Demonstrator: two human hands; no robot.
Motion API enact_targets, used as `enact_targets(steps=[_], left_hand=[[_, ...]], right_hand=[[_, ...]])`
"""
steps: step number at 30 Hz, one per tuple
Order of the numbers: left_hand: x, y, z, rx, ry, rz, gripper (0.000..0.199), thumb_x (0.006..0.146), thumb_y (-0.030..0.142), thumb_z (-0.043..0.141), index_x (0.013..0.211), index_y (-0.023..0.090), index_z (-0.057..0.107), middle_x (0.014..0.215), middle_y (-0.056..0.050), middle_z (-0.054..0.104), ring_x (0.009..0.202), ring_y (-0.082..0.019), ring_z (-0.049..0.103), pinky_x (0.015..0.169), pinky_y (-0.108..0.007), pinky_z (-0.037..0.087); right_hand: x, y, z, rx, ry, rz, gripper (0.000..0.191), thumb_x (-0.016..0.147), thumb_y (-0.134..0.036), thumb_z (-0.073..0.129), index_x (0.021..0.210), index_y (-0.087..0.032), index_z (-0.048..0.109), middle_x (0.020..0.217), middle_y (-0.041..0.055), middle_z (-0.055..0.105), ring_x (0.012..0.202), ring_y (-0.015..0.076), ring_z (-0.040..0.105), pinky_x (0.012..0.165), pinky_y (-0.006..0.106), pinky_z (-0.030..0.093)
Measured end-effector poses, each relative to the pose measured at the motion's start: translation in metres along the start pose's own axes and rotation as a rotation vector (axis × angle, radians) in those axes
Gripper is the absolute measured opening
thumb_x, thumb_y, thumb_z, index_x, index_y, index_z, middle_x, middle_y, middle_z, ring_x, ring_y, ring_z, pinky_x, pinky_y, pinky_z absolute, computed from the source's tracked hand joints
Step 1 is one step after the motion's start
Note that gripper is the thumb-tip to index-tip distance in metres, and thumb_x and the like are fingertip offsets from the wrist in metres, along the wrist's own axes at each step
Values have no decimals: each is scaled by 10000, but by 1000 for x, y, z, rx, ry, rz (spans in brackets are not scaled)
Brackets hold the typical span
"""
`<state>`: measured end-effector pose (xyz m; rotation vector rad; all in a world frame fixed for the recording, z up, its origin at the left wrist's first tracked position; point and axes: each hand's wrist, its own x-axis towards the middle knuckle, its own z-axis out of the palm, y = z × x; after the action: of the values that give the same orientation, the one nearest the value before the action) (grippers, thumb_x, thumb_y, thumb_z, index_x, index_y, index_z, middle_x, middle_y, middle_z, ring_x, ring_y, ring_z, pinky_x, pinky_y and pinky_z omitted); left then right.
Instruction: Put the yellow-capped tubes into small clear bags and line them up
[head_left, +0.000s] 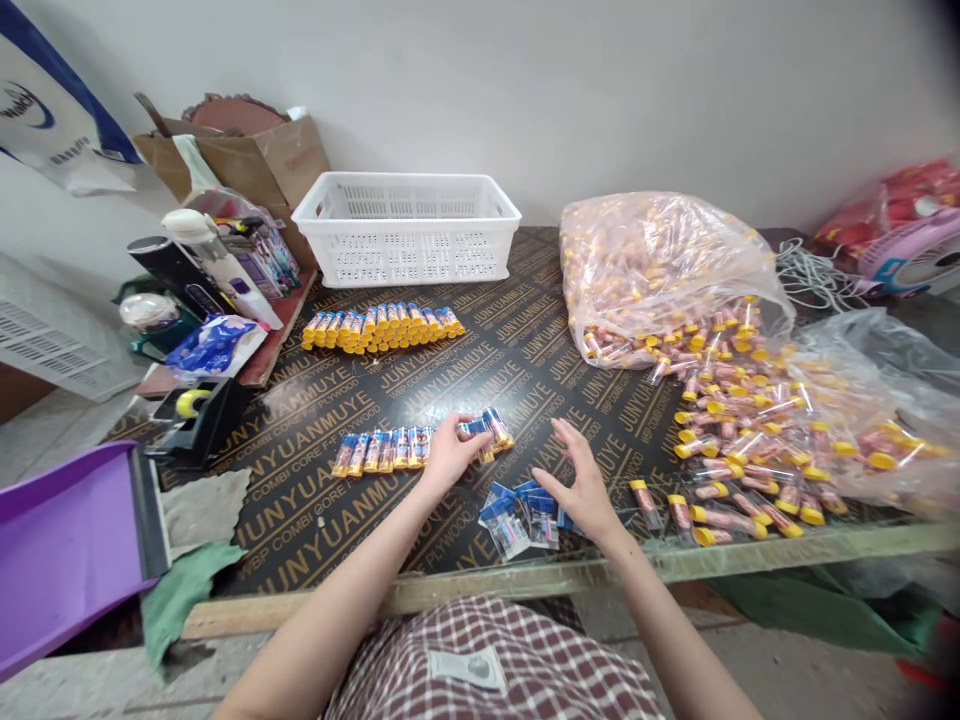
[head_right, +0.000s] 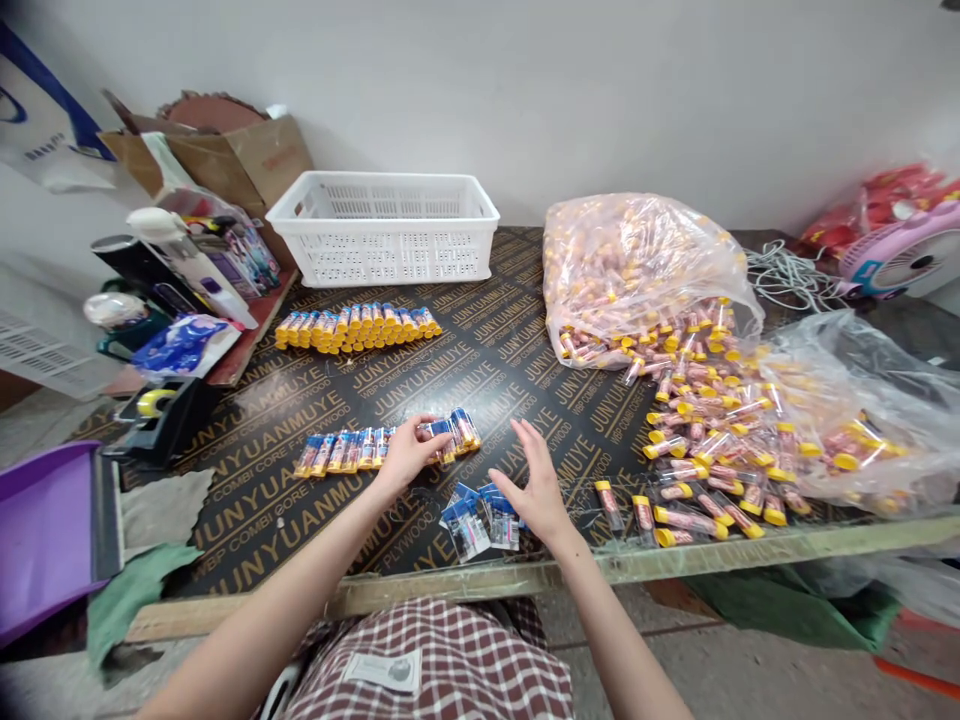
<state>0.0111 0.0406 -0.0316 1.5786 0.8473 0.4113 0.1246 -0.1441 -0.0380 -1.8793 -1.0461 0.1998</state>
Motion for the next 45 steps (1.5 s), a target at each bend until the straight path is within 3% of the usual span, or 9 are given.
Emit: enact_targets(steps=[6,12,18,23,27,32,35,39,45], left_hand=[[33,-1,12,446,59,152,429,694,340,696,1067,166,576,576,9,560,634,-201,566,639,-267,360],[11,8,6,445,71,259,301,814,398,562,1034,199,611,601,-10,573,626,-194,549,647,-266,333],[-46,-25,1,585,-167,198,231,691,416,691,643,200,622,649,-24,600,627,-181,529,596,-260,292],[-67,-52,11,621,-177,172,111,705,273,689,657,208,612,716,-7,597,672,-165,535,619,-254,296],[-67,-52,13,626,-179,181,119,743,230,643,635,199,603,705,-13,603,673,-164,537,625,-261,294],[-69,-49,9,587,-153,201,78,704,183,657,662,195,593,709,-2,610,671,-155,532,642,-263,319],[-70,-46,8,436,-122,140,126,646,181,686,606,181,566,661,7,579,638,-140,522,623,-252,347],[-66,-36,4,-103,-156,-120,202,639,260,683,625,182,497,517,49,521,504,-114,521,540,-233,396],[-51,-18,-12,-621,-69,-306,431,471,174,824,828,148,584,626,18,650,537,-91,589,566,-203,468]], right_hand=[[26,30,18,-1,-310,127,573,899,-431,436,1417,-225,303,1412,122,431,1305,238,399,1069,499,299],[33,25,31,-26,-332,126,522,921,-443,377,1406,-258,326,1314,96,545,1218,243,494,1017,522,339],[21,36,-26,-348,-108,52,562,871,-414,477,1389,-238,350,1334,116,496,1220,274,451,993,485,354],[2,60,-82,-886,-67,323,482,825,-384,543,1235,-131,528,972,171,618,942,310,588,794,406,452],[-11,69,-93,-976,-188,458,390,798,-300,573,1150,-135,573,878,145,652,834,284,635,693,339,445],[-12,65,-90,-954,-185,447,376,769,-174,515,1137,-145,586,880,122,646,775,252,640,648,312,435],[-6,45,-86,-854,-81,364,450,789,-221,485,1234,-159,511,941,109,613,762,229,616,661,319,451],[0,1,-66,-317,116,163,303,817,-291,507,1086,-190,602,899,68,605,649,166,575,620,301,484],[-10,-50,-10,227,102,77,183,826,-282,584,984,-222,653,994,58,621,822,173,628,711,301,546]])
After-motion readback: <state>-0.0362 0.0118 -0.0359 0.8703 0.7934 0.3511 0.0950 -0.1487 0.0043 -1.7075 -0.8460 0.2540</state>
